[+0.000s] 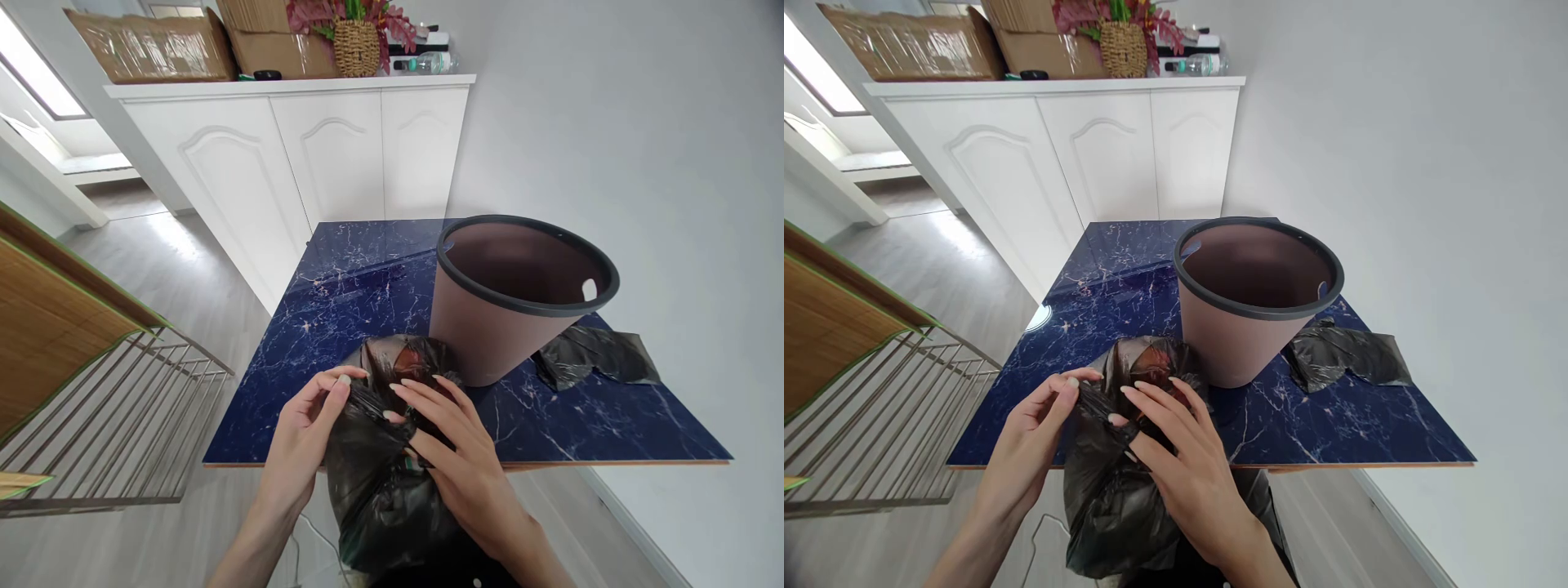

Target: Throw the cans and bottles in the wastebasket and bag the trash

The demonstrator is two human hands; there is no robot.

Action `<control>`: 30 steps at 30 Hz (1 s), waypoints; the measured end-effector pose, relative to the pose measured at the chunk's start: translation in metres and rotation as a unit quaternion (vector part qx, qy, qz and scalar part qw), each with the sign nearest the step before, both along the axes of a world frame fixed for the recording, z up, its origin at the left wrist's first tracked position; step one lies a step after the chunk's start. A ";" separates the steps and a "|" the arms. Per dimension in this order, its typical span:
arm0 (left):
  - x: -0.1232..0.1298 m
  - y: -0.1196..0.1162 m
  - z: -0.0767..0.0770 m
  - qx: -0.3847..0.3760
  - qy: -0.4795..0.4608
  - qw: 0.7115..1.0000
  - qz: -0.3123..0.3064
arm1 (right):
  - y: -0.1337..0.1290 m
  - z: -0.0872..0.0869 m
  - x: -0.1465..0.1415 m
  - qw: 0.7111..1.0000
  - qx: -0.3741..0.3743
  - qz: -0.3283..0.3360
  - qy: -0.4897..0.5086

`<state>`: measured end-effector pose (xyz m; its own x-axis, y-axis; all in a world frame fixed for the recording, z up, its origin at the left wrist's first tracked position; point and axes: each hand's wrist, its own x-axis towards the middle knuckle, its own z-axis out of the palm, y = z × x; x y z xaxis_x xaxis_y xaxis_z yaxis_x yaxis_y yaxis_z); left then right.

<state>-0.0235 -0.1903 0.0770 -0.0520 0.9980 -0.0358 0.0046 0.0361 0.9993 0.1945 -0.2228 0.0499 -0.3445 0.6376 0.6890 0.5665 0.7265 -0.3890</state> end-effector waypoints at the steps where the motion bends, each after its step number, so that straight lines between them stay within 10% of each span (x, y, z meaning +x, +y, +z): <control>1: -0.001 0.000 -0.002 -0.004 -0.009 1.000 -0.002 | -0.003 -0.003 0.004 1.000 0.000 0.006 0.012; 14: -0.019 0.002 -0.022 -0.027 -0.138 0.987 0.072 | -0.039 -0.045 0.042 0.986 -0.056 -0.128 0.096; 25: 0.000 -0.012 -0.035 0.034 -0.132 0.983 0.121 | -0.037 0.012 -0.004 0.995 -0.038 -0.087 0.025; 30: -0.009 -0.014 -0.037 0.042 -0.107 0.987 0.111 | -0.016 0.008 -0.018 0.989 -0.064 -0.119 -0.063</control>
<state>-0.0323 -0.2046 0.0398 -0.2699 0.9628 0.0116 -0.2067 -0.0697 0.9759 0.1768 -0.2393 0.0580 -0.2532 0.7903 0.5580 0.7653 0.5164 -0.3842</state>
